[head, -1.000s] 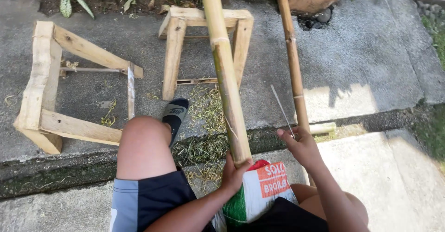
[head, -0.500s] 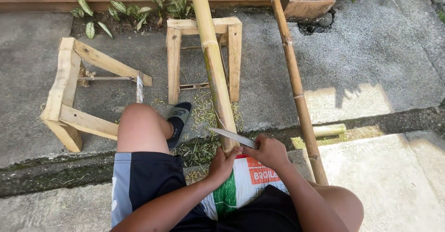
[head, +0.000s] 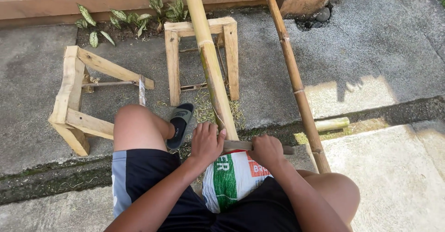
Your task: Shaving and scraping the outer layer of a bamboo pole with a knife while seated and using wooden supports.
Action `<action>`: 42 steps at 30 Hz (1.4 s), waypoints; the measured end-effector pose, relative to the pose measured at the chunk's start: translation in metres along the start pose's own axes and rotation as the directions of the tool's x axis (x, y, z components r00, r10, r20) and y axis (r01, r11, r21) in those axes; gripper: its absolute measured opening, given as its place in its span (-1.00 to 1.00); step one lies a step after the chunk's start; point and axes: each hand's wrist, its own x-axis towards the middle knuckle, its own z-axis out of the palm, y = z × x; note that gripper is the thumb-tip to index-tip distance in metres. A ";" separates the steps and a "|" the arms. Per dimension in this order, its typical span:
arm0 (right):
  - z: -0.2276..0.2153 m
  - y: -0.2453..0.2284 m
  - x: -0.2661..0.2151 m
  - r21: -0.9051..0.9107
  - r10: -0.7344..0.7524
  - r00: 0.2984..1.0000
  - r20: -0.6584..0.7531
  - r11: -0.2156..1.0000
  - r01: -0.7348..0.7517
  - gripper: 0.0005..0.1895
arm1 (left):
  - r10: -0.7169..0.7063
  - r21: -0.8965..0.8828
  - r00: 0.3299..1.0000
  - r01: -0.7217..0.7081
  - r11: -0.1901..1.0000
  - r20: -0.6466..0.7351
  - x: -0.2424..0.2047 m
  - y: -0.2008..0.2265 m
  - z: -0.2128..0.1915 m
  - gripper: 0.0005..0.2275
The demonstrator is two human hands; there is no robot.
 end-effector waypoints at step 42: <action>-0.012 0.006 0.002 -0.171 0.042 0.976 0.213 0.985 -0.005 0.00 | -0.220 -0.105 0.970 0.231 0.967 0.104 -0.005 0.008 0.052 -0.42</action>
